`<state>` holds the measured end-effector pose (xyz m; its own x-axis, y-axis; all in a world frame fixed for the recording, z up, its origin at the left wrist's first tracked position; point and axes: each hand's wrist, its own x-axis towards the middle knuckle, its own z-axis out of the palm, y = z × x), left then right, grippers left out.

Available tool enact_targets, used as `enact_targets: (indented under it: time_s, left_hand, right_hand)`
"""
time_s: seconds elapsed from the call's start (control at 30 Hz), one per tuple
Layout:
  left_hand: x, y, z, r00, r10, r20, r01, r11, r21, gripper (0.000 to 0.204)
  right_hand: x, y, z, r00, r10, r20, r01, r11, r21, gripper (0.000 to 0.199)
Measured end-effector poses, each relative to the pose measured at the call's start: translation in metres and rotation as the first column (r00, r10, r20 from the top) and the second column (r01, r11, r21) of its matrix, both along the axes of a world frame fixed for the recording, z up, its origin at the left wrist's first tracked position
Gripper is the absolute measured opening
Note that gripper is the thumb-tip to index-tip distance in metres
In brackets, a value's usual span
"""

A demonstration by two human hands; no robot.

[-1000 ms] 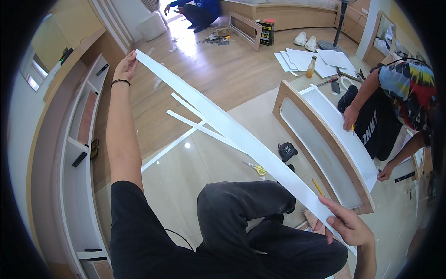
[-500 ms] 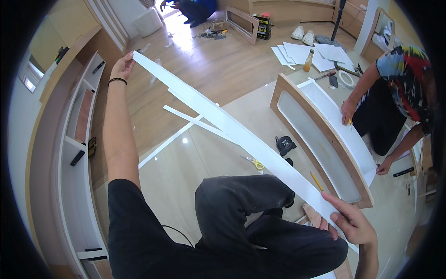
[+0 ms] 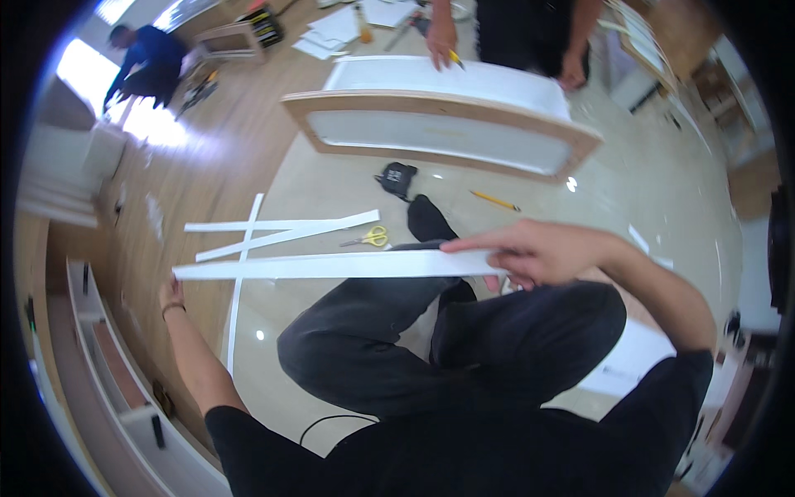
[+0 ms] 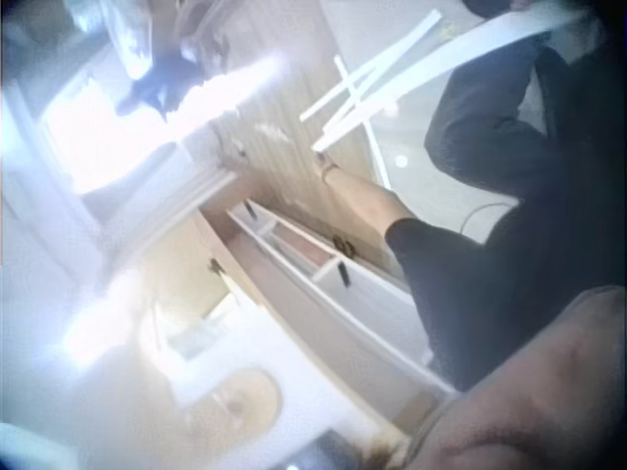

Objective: The person cuts white plastic strips with scissors, marks them with a pencil, and aligns them on a large white panel. They then place a wooden strip along the panel and mark positions with a pencil, preparing components for furniture assembly.

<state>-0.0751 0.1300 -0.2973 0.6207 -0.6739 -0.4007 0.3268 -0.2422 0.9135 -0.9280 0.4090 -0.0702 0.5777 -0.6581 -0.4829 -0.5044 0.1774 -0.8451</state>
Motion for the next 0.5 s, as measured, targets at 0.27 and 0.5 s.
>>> enact_targets:
  time_s: [0.27, 0.5]
  left_hand:
    - [-0.128, 0.008, -0.040, 0.592, -0.309, 0.744, 0.123, 0.947, 0.296, 0.058]
    - [-0.471, 0.033, 0.112, -0.008, -0.730, 0.683, 0.990, 0.090, 0.107, 0.042]
  right_hand:
    - [-0.003, -0.019, -0.031, 0.999, -0.029, 0.027, 0.025, 0.990, 0.141, 0.044]
    - [0.004, -0.037, -0.023, 0.999, -0.043, -0.004, 0.043, 0.991, 0.123, 0.045]
